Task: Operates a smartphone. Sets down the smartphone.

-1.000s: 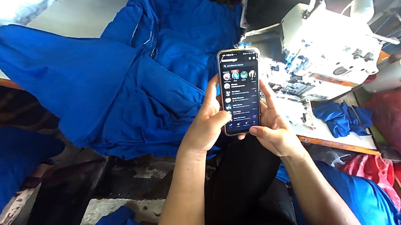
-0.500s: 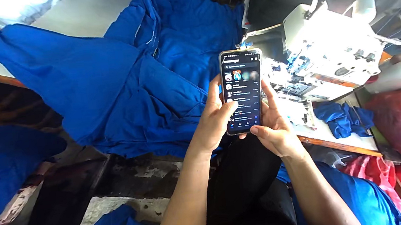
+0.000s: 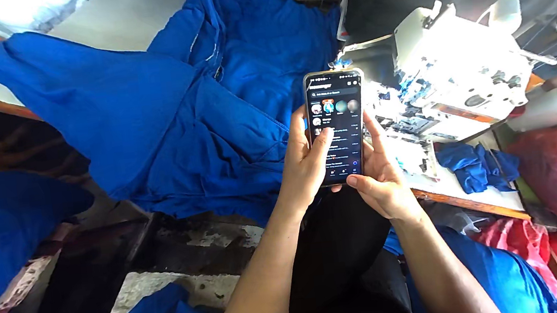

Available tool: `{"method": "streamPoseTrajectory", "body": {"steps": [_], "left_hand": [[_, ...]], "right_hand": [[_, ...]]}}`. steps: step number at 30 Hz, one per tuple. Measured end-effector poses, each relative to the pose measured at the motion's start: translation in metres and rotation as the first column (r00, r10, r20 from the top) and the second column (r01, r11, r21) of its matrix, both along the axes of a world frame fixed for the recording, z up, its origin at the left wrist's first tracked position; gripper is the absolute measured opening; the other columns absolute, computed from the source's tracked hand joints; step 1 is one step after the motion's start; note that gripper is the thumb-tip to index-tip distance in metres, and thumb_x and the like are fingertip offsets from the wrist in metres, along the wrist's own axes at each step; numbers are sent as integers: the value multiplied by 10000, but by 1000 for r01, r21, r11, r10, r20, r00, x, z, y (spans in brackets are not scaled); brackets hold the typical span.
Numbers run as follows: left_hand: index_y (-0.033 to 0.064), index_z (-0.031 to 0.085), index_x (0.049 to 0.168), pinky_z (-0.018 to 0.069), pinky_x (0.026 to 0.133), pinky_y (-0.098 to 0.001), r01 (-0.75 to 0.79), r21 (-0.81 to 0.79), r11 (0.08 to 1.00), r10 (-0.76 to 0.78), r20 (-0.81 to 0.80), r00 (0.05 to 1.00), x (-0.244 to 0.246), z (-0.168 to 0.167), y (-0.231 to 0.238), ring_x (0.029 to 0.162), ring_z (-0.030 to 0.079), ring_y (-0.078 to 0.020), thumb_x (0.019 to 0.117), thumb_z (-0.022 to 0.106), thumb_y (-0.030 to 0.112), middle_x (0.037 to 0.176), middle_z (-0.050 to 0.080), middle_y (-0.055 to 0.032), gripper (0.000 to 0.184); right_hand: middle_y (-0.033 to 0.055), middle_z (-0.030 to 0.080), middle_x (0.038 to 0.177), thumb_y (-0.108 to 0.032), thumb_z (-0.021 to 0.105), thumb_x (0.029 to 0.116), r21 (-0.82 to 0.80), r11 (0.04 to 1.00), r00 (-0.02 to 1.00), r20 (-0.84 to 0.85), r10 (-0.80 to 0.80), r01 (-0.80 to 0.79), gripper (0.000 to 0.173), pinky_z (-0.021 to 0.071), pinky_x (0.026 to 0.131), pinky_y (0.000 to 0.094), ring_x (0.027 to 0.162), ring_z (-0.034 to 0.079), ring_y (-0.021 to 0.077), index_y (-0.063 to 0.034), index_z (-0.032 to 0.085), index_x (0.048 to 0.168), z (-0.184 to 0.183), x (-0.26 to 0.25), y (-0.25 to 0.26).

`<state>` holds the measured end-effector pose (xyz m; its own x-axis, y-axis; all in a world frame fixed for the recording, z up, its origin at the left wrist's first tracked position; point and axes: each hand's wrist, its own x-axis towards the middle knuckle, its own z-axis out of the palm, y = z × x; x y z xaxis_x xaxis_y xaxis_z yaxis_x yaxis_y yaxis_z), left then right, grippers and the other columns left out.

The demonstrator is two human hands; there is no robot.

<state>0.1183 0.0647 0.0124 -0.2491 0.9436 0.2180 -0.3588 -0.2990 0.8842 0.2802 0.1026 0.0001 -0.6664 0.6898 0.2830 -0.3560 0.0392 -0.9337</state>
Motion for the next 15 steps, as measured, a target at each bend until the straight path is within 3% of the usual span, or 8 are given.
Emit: {"method": "streamPoseTrajectory", "body": {"steps": [3,7,11,15], "left_hand": [[160,381,1472,609,809,-346,42,20,999,-43,40,998,-2,0,-1,980,694,-153,1029,368,79,1198,646,-74,451],[188,378,1494,597,830,-344,69,10,998,-69,45,997,-4,-1,-1,1022,676,-140,1010,328,139,1247,624,-58,489],[208,373,1511,599,833,-367,79,19,997,-80,48,996,-6,-4,0,1035,677,-164,1028,297,175,1271,622,-74,490],[232,342,1563,558,950,-388,60,16,998,-60,2,998,-6,-4,-1,1201,609,-158,1047,307,250,1422,550,-44,517]], "right_hand": [[130,544,1436,56,597,902,-19,1000,1000,-3,-8,8,949,638,830,429,1125,683,281,-295,115,1639,1,1,-1],[76,570,1389,6,620,882,9,999,999,23,-39,39,920,639,827,400,1117,693,226,-212,98,1606,3,1,-2],[122,552,1419,57,586,897,-30,999,1000,-6,-14,14,936,637,820,421,1107,689,268,-275,113,1633,2,1,-1],[128,539,1433,59,589,902,-43,999,1000,-7,-7,7,951,640,816,429,1121,681,283,-300,106,1638,1,2,0]]}}
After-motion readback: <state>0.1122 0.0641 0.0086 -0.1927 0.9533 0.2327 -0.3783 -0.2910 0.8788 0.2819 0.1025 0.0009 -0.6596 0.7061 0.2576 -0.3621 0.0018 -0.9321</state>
